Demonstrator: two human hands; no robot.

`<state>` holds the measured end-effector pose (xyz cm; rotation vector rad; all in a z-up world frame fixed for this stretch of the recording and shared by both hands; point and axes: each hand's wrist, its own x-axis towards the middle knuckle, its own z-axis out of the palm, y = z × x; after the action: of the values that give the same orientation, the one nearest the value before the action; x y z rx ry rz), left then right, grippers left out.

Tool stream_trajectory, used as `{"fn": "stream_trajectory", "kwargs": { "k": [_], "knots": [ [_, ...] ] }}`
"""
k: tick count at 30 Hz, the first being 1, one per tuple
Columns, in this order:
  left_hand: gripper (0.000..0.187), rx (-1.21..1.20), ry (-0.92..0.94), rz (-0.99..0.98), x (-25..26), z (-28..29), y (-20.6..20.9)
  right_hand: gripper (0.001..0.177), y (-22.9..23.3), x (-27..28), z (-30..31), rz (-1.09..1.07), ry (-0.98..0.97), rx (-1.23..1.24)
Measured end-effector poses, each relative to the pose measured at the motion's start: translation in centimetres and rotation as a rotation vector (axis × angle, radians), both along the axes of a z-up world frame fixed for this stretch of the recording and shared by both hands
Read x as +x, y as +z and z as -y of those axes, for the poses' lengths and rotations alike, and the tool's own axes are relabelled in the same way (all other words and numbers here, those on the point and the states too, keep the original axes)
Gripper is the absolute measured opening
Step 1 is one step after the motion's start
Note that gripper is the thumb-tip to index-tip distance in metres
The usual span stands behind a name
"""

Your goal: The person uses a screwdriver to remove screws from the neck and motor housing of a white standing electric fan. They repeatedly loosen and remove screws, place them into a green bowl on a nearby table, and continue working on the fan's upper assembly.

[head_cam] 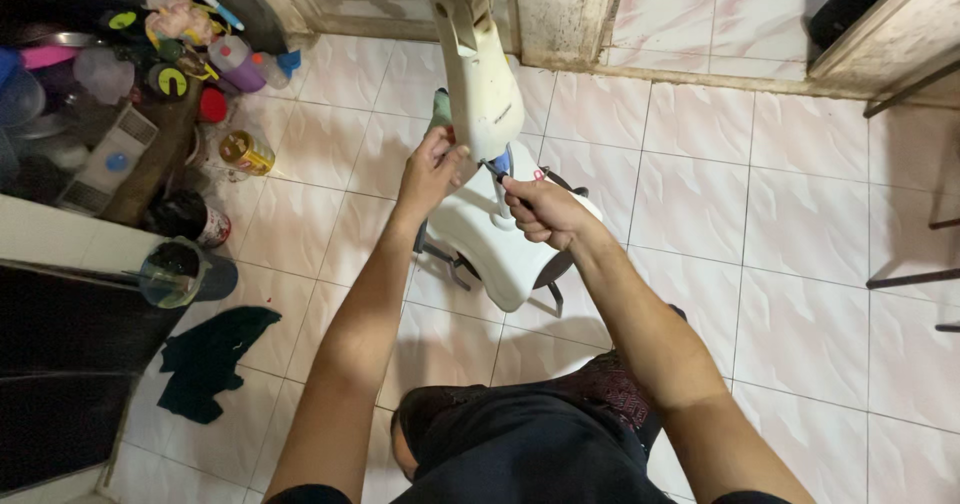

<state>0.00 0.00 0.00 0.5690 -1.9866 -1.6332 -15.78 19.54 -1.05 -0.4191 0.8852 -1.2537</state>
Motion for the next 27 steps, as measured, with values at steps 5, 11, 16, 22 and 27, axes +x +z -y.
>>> {"fn": "stream_trajectory", "kwargs": {
  "k": [5,11,16,22,27],
  "knots": [
    [0.043,-0.112,-0.008,-0.016,0.4,-1.2,1.3,0.038,0.3,-0.4,1.8,-0.914,0.019,-0.057],
    [0.059,-0.541,0.182,0.088,-0.4,-4.0,3.4,0.034,1.8,1.7,1.9,-1.367,-0.141,-0.120],
    [0.061,-0.293,0.162,0.150,-0.2,-4.1,4.4,0.038,2.7,-0.6,-3.6,-0.886,-0.223,0.298],
    [0.060,-0.214,0.143,0.131,-0.2,-3.8,3.8,0.034,2.4,-3.2,-1.8,-1.211,-0.389,0.027],
    [0.059,-0.201,0.141,0.122,-0.4,-3.5,2.7,0.035,1.0,-2.5,-0.2,-1.198,-0.360,0.036]
  ]
}}
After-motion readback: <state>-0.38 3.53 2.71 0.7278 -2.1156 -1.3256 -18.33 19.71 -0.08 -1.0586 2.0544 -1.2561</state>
